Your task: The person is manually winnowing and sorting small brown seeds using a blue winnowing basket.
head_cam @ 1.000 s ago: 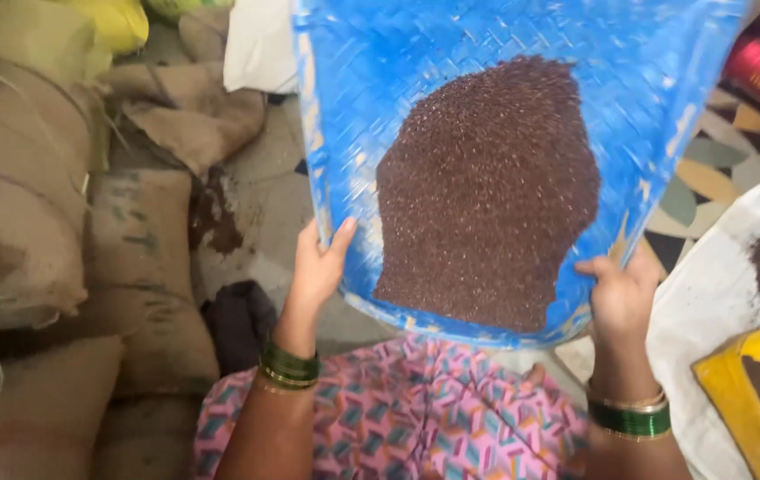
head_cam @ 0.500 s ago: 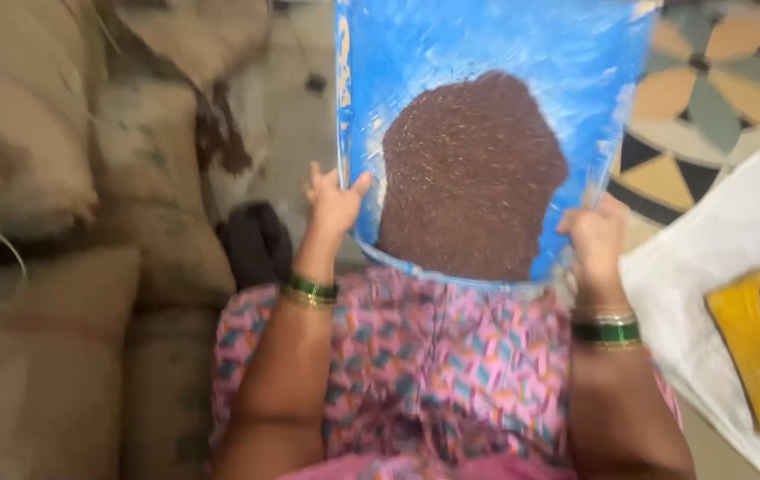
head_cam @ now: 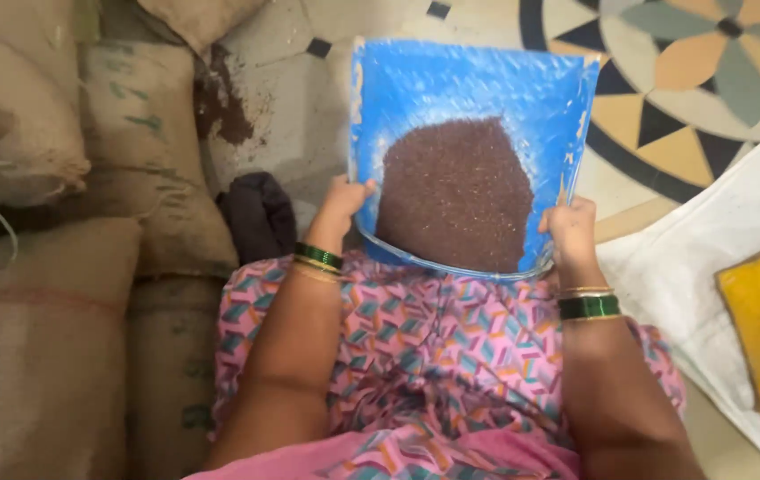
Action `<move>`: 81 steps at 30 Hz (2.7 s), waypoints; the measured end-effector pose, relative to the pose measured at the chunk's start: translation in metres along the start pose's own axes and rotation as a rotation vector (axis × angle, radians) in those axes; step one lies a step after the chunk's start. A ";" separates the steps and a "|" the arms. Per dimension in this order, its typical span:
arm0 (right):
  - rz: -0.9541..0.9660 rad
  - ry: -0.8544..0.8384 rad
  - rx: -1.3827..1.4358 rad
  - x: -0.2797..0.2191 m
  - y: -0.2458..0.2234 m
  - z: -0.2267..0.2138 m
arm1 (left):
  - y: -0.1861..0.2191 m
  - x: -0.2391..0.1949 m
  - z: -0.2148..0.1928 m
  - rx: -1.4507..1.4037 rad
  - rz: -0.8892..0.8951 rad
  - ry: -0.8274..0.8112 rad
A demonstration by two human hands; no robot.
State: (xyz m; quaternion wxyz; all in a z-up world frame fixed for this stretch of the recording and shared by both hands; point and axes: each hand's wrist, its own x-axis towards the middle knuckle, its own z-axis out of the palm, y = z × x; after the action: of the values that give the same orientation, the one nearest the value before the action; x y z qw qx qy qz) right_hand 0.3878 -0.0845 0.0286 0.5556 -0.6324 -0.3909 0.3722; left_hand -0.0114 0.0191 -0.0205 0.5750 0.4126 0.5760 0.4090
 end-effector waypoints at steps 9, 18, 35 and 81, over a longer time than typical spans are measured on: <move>-0.667 0.166 0.098 0.008 -0.091 -0.013 | 0.126 -0.042 0.020 -0.378 0.463 -0.016; -0.047 0.016 -0.034 0.005 0.035 -0.009 | -0.011 0.013 0.011 0.060 -0.035 -0.032; -0.058 -0.041 -0.052 0.019 0.049 -0.008 | -0.082 0.051 0.012 -0.087 0.026 -0.025; -0.404 0.197 0.104 0.005 -0.128 -0.009 | 0.121 -0.022 0.034 -0.177 0.614 0.108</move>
State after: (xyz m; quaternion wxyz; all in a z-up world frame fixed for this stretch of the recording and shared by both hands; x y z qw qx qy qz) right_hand 0.3875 -0.0735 0.1566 0.6861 -0.5450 -0.4339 0.2097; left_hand 0.0231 0.0374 0.1009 0.4269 0.4930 0.4165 0.6335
